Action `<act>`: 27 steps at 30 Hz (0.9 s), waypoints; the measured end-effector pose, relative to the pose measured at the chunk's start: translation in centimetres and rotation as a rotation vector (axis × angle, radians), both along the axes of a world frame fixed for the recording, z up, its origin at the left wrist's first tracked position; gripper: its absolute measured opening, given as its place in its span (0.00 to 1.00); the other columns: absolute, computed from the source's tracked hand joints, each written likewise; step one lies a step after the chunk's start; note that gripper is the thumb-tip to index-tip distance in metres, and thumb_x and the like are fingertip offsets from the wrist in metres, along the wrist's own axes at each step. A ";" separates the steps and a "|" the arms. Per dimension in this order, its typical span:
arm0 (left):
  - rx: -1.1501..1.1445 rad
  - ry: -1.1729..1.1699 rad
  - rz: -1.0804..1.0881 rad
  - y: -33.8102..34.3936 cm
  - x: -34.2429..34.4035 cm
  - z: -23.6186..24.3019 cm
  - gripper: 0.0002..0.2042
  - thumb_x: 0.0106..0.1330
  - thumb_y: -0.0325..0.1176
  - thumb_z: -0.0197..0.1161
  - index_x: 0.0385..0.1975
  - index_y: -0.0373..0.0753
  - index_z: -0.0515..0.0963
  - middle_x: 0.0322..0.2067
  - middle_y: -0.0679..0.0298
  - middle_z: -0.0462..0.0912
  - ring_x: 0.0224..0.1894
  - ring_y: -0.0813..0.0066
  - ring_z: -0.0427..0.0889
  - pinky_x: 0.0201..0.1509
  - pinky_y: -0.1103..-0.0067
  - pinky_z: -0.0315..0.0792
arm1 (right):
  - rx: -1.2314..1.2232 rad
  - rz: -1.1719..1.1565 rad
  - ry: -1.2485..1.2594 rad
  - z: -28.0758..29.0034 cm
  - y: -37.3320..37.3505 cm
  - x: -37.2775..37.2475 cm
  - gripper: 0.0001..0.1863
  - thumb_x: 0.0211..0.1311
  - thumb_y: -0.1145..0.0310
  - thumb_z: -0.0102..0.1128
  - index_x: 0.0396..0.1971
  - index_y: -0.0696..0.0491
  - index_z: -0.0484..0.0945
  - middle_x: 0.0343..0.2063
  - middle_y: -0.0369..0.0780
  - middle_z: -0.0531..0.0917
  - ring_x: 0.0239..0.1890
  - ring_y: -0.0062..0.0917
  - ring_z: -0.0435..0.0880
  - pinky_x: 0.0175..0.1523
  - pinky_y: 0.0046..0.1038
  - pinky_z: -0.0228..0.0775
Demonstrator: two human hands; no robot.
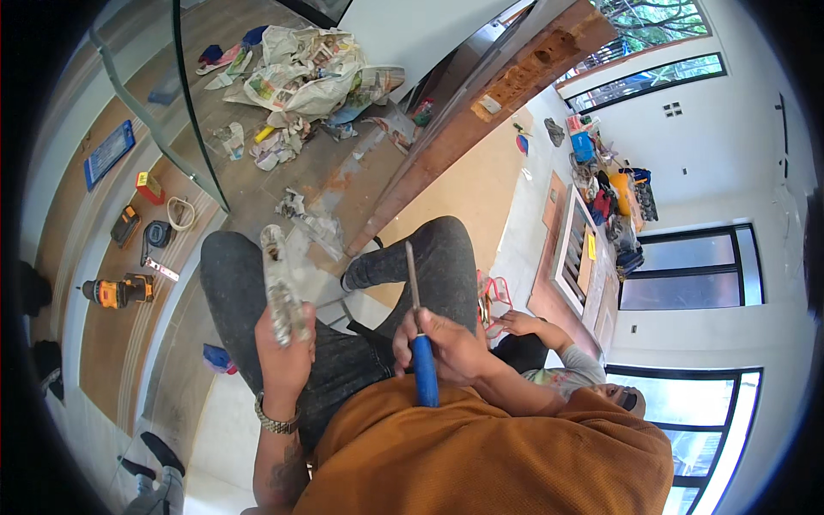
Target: The person uses a chisel and a hammer to carve a recess into the edge of a wooden door, repeatedly striking the chisel with the hammer to remove wood.
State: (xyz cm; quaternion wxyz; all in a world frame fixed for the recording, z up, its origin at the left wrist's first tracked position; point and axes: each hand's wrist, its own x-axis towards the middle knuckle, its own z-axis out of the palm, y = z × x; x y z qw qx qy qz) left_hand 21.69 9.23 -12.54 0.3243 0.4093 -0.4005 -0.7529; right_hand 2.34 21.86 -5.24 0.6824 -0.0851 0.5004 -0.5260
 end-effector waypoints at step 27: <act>-0.295 0.098 0.006 2.2 1.2 1.6 0.16 0.73 0.44 0.56 0.44 0.36 0.65 0.19 0.67 0.67 0.15 0.83 0.64 0.15 0.84 0.60 | -0.703 -0.397 0.061 6.8 -14.5 1.6 0.23 0.76 0.44 0.33 0.31 0.48 0.64 0.18 0.38 0.72 0.18 0.23 0.69 0.22 0.23 0.63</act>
